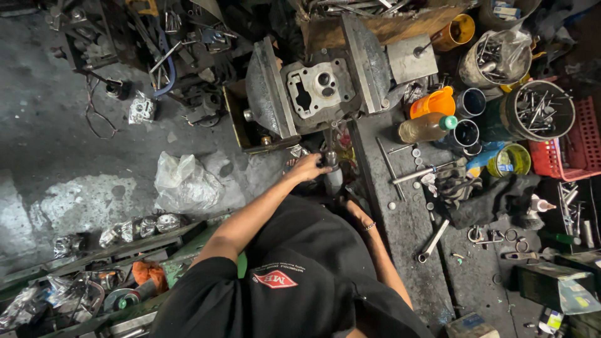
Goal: The person cleans and assembles an engine cylinder head clamped in a vise. They wipe the surface, insert small metal components into the ports, and use a pneumatic tool to tighten fasteners. The person also applies liquid from a bottle to the assembly.
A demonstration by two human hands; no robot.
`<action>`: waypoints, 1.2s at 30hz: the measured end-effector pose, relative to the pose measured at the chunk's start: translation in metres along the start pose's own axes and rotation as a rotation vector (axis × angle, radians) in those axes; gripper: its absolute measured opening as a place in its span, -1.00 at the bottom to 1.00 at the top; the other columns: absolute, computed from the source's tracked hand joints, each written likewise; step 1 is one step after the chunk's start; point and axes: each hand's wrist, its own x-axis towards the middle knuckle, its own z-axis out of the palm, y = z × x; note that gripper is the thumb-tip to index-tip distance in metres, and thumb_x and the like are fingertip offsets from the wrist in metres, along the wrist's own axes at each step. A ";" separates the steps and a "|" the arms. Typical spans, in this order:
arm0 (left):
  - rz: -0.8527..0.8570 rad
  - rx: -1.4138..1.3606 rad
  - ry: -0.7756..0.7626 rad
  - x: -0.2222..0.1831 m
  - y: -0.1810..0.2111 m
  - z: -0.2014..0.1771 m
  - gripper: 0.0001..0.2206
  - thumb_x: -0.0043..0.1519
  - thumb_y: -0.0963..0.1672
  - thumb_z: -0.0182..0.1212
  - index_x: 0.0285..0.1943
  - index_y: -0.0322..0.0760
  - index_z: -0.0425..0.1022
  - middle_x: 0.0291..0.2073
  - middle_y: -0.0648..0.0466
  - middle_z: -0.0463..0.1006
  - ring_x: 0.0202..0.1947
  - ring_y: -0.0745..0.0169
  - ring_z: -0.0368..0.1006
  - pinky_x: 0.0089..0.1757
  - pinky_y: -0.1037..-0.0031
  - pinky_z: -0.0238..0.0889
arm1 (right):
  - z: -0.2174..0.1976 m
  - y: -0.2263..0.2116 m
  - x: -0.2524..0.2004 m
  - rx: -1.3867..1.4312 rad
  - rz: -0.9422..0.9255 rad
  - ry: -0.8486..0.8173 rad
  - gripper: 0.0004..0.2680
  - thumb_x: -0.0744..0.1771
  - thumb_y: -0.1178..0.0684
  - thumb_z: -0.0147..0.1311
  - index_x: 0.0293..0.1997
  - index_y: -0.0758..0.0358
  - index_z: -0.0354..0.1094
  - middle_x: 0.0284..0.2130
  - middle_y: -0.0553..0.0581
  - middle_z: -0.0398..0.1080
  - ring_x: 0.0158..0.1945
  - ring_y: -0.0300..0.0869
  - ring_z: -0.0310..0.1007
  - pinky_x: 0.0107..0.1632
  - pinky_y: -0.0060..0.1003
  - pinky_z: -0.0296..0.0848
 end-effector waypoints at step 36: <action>-0.049 0.039 0.080 -0.008 -0.003 -0.003 -0.22 0.08 0.18 0.38 0.34 -0.39 0.37 0.16 -0.14 0.54 0.22 -0.09 0.42 0.18 0.22 0.25 | 0.000 -0.018 -0.003 0.284 0.016 -0.301 -0.71 0.43 -0.10 -0.06 -0.16 0.37 0.47 -0.30 0.06 0.49 -0.22 -0.22 0.38 -0.11 -0.24 0.42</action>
